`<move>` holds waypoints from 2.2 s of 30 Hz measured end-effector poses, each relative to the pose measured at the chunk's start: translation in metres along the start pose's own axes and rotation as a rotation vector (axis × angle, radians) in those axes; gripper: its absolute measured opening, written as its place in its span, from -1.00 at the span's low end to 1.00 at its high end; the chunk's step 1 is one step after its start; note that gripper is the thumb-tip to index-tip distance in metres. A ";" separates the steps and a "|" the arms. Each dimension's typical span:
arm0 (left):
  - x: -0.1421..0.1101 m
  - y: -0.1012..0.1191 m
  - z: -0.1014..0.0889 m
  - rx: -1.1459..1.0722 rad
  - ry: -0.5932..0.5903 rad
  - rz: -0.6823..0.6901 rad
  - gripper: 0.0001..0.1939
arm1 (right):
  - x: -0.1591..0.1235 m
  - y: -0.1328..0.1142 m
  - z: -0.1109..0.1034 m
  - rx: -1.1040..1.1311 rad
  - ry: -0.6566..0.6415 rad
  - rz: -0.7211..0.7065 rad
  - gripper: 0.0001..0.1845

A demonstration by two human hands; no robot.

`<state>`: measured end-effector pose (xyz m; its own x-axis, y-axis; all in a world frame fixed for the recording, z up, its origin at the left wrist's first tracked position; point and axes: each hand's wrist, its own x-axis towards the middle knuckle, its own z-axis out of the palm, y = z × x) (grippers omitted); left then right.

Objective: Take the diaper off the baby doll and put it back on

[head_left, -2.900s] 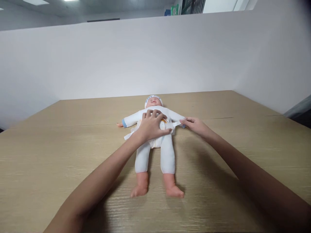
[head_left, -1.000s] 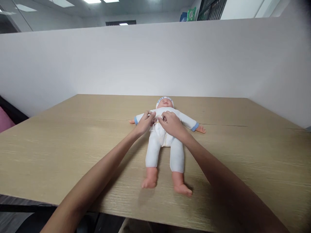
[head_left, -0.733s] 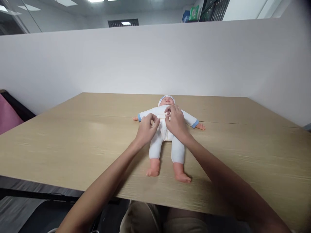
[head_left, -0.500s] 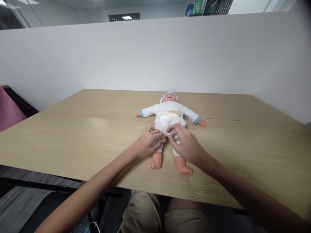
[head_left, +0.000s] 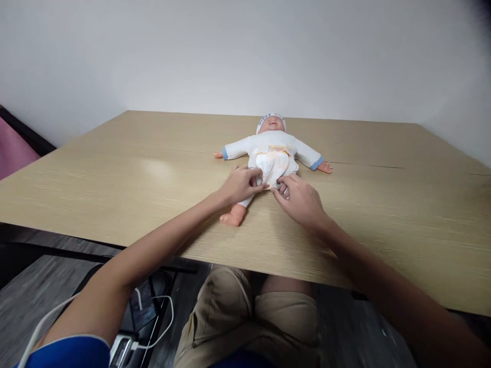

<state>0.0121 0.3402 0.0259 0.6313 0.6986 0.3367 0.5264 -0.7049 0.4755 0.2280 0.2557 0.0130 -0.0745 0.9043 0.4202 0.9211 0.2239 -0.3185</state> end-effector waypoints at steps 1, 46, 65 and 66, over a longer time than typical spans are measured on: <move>-0.001 -0.001 0.000 -0.010 -0.003 0.006 -0.64 | -0.002 0.000 0.001 0.002 0.008 0.000 -0.78; 0.000 -0.008 -0.014 -0.880 -0.139 -0.409 -0.56 | 0.004 -0.003 -0.017 0.338 0.033 0.312 -0.72; -0.006 -0.010 -0.008 -0.946 -0.067 -0.455 -0.46 | 0.008 0.012 -0.017 0.499 -0.090 0.347 -0.61; -0.006 -0.010 -0.008 -0.950 -0.069 -0.454 -0.46 | 0.007 0.011 -0.015 0.493 -0.097 0.338 -0.59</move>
<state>-0.0017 0.3440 0.0249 0.5335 0.8433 -0.0648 0.0779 0.0273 0.9966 0.2436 0.2596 0.0250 0.1358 0.9785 0.1551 0.6161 0.0392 -0.7867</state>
